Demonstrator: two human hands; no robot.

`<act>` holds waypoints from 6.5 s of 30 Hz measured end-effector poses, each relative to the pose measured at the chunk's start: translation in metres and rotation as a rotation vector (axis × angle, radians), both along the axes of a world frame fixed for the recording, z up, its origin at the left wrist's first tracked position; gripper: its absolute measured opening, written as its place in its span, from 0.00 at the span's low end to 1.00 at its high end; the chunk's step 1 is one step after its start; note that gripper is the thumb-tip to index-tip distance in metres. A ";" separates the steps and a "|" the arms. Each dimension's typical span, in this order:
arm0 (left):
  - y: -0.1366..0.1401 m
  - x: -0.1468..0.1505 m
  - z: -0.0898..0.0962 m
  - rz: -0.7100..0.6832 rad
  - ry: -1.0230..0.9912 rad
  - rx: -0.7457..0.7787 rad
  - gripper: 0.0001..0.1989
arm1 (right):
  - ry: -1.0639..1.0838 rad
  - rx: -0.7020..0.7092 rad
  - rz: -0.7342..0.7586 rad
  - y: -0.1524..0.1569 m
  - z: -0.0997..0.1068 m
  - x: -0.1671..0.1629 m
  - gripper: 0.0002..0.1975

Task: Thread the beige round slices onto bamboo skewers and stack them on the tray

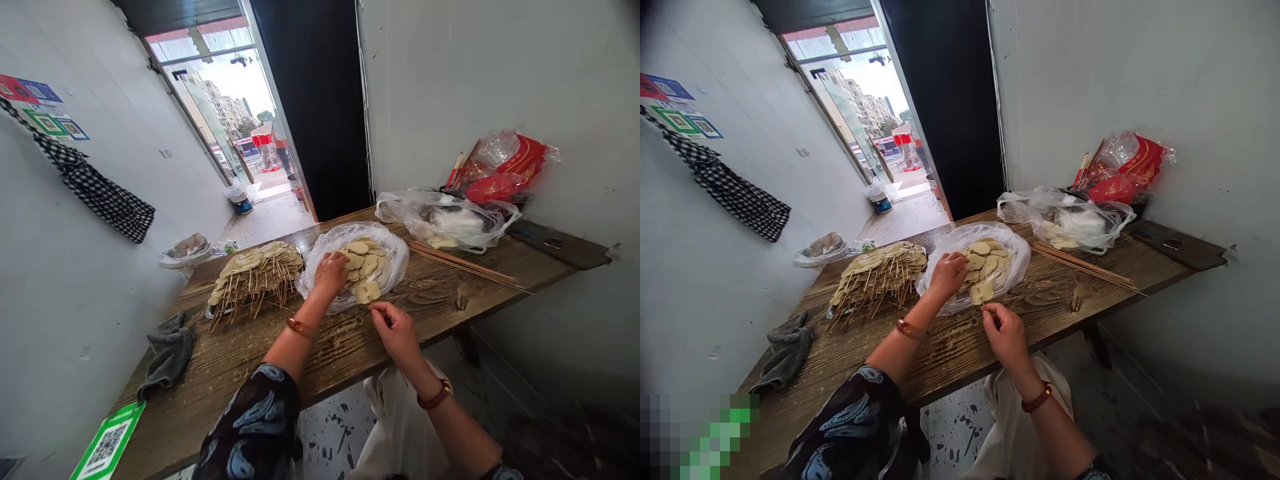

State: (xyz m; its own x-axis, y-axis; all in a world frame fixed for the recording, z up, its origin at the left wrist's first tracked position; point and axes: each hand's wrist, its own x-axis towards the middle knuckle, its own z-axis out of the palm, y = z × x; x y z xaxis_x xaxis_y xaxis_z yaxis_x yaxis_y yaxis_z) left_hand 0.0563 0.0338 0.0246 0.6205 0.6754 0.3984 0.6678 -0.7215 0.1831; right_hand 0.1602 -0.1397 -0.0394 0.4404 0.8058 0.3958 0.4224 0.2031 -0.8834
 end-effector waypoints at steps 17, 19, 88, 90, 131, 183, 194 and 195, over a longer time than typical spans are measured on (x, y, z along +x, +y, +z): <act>0.026 0.015 0.003 0.077 -0.377 -0.350 0.07 | -0.001 0.026 0.023 0.002 -0.001 0.001 0.11; 0.022 0.011 0.006 0.062 -0.591 -0.542 0.07 | -0.010 0.027 0.017 0.001 0.001 0.001 0.11; -0.038 -0.042 -0.016 -0.048 -1.243 -1.059 0.15 | -0.192 -0.039 0.177 -0.006 -0.005 0.001 0.11; -0.038 -0.042 -0.016 -0.048 -1.268 -1.091 0.16 | -0.196 -0.023 0.172 -0.005 -0.006 0.001 0.11; -0.041 -0.037 -0.018 -0.034 -1.298 -1.114 0.17 | -0.195 0.004 0.197 -0.003 -0.012 0.001 0.11; -0.059 -0.030 -0.020 -0.145 -1.084 -1.355 0.22 | 0.010 -0.138 0.158 -0.003 -0.009 0.002 0.16; -0.060 -0.028 -0.028 -0.205 -1.235 -1.524 0.22 | 0.054 -0.127 0.124 -0.004 -0.019 0.007 0.17; -0.060 -0.028 -0.028 -0.218 -1.250 -1.539 0.22 | 0.055 -0.130 0.130 -0.004 -0.019 0.007 0.17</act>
